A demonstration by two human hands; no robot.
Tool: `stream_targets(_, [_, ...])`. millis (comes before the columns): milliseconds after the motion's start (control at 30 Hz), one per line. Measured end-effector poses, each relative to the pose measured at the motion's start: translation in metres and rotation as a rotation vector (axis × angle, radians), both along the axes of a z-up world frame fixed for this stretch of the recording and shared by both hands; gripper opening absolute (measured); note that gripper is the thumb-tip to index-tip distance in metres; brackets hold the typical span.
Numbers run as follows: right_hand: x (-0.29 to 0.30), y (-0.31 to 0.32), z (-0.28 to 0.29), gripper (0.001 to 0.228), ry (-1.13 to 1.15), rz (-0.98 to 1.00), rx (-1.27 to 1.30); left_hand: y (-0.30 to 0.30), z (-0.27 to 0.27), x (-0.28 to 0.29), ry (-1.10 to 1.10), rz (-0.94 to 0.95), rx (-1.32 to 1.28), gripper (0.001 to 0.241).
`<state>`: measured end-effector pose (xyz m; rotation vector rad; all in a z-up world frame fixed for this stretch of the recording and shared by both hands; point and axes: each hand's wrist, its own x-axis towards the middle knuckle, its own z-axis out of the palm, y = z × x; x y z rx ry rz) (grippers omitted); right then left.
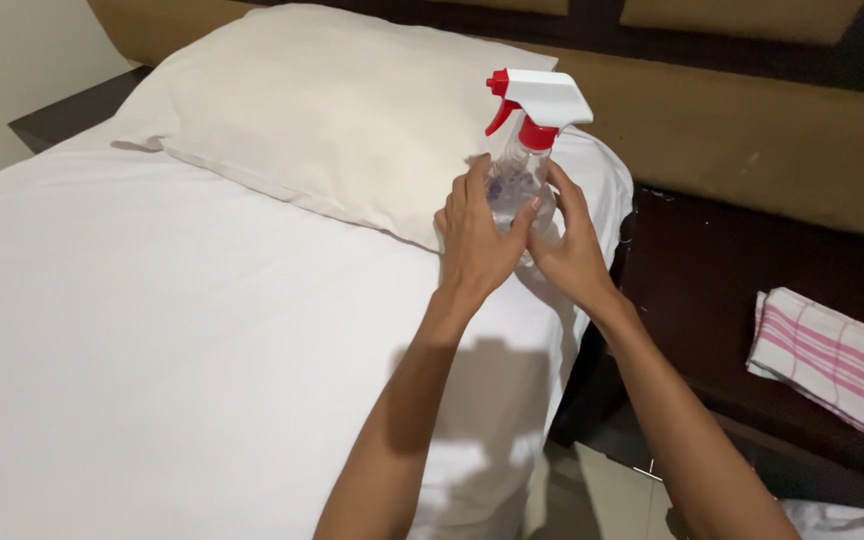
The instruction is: The person sprays a liquid from a bottle onto a wooden nightstand between two beds and wipes the surface with a cloth. They then move to the second nightstand and repeat the spraying and wiping process.
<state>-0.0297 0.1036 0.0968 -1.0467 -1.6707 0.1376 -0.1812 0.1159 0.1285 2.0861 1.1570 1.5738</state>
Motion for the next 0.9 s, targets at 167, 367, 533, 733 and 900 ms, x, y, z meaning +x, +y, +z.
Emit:
stream_targets(167, [0.0, -0.012, 0.005, 0.081, -0.012, 0.014, 0.04, -0.013, -0.001, 0.003, -0.022, 0.069, 0.126, 0.086])
stream_targets(367, [0.001, -0.033, 0.018, 0.083, 0.019, -0.052, -0.094, -0.027, -0.003, 0.012, -0.006, 0.206, 0.385, 0.071])
stream_targets(533, [0.008, -0.046, 0.021, 0.086, -0.017, -0.064, -0.11, -0.027, -0.02, 0.015, 0.038, 0.179, 0.458, 0.055])
stream_targets(733, [0.046, -0.072, 0.004, 0.084, -0.048, -0.1, -0.09, -0.048, -0.026, 0.034, 0.167, 0.063, 0.541, 0.043])
stream_targets(900, [0.113, -0.123, -0.037, 0.082, -0.05, -0.258, -0.112, -0.078, -0.046, 0.065, 0.484, -0.272, 0.619, 0.052])
